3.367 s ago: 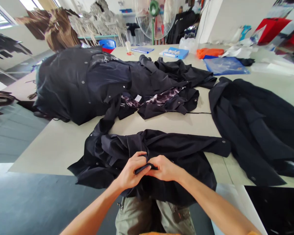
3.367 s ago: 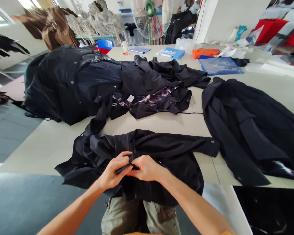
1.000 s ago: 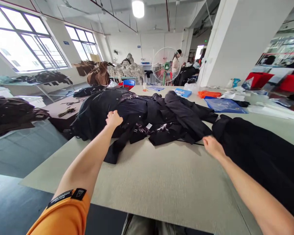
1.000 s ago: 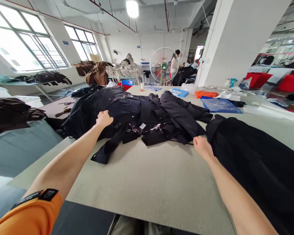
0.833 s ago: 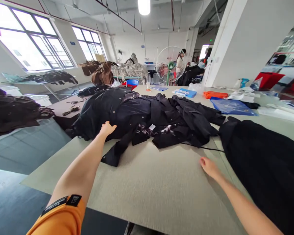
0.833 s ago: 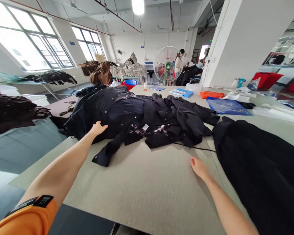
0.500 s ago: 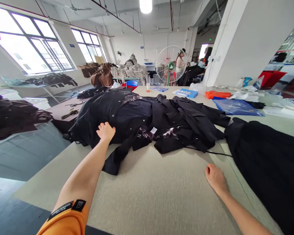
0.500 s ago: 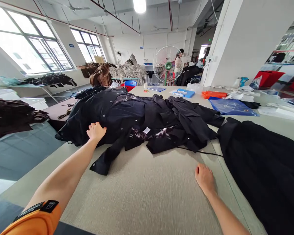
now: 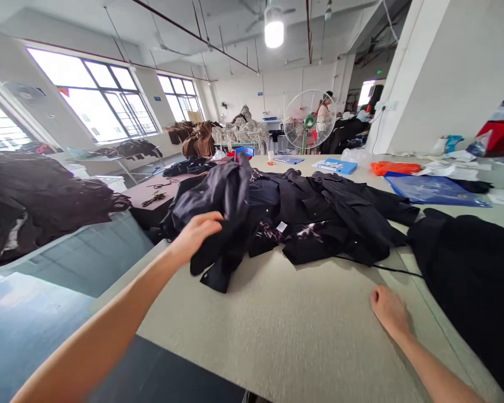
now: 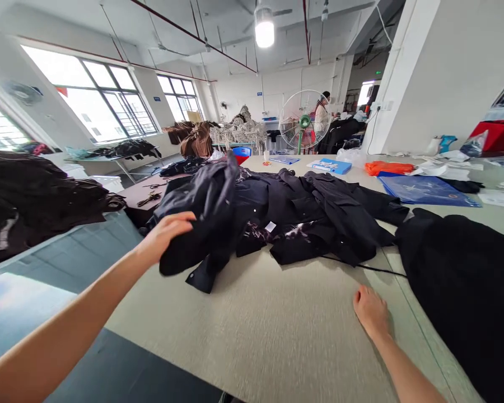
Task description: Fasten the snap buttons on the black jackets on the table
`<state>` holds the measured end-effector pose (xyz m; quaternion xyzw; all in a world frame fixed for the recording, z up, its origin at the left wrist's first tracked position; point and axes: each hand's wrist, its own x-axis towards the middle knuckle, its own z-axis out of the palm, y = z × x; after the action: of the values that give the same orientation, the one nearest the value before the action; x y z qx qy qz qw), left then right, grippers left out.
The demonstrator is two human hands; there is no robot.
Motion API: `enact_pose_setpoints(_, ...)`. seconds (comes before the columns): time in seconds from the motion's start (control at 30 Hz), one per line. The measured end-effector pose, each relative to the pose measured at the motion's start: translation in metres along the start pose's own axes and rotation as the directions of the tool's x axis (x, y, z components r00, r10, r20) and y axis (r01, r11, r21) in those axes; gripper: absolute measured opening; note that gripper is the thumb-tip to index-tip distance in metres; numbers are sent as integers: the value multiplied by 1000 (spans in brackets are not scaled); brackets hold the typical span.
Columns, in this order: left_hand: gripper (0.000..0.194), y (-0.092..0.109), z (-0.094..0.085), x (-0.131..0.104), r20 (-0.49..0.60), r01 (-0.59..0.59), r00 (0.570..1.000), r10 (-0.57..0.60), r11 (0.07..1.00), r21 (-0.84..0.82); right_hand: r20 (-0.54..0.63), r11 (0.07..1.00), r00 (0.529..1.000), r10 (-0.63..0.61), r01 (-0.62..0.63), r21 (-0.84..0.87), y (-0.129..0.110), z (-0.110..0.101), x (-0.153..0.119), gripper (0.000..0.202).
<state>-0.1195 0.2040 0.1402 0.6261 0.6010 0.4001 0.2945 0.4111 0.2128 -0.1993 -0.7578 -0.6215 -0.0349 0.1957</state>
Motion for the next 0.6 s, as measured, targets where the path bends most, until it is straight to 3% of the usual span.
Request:
enact_pose_setpoints(0.03, 26, 16, 6, -32, 247, -52, 968, 36, 997, 61, 21, 998, 1000, 12, -14, 55, -18, -7, -1, 25)
enact_pose_setpoints(0.07, 23, 29, 13, -61, 456, -107, 889, 49, 989, 103, 37, 988, 999, 36, -41, 148, -41, -17, -4, 25)
enact_pose_setpoints(0.13, 18, 48, 25, -111, 667, -196, 744, 45, 968, 154, 61, 874, 994, -93, 52, 484, -100, -49, -20, 27)
enact_pose_setpoints(0.17, 17, 55, 30, -129, 700, -220, 713, 39, 961, 170, 11, 764, 981, -194, 144, 629, -132, -69, -33, 31)
enact_pose_setpoints(0.27, 19, 70, 37, -162, 666, -216, 744, 44, 960, 178, -147, 429, 866, -479, 376, 821, -212, -136, -87, 39)
enact_pose_setpoints(0.3, 18, 74, 37, -168, 653, -223, 754, 64, 961, 164, -186, 351, 832, -523, 409, 843, -228, -157, -108, 42)
enact_pose_setpoints(0.33, 18, 79, 38, -175, 645, -253, 758, 103, 957, 144, -220, 264, 768, -601, 451, 853, -239, -174, -129, 48)
enact_pose_setpoints(0.37, 16, 84, 39, -180, 637, -306, 754, 161, 944, 124, -217, 191, 731, -647, 431, 882, -246, -188, -148, 54)
enact_pose_setpoints(0.47, 15, 98, 49, -195, 574, -518, 725, 380, 851, 91, -25, 101, 719, -695, 131, 986, -246, -209, -199, 78)
enact_pose_setpoints(0.53, 17, 101, 63, -202, 537, -612, 695, 479, 786, 91, 213, 172, 722, -658, -131, 976, -239, -213, -220, 85)
enact_pose_setpoints(0.6, 17, 96, 84, -207, 519, -679, 651, 554, 730, 72, 405, 275, 760, -508, -303, 913, -227, -219, -227, 77)
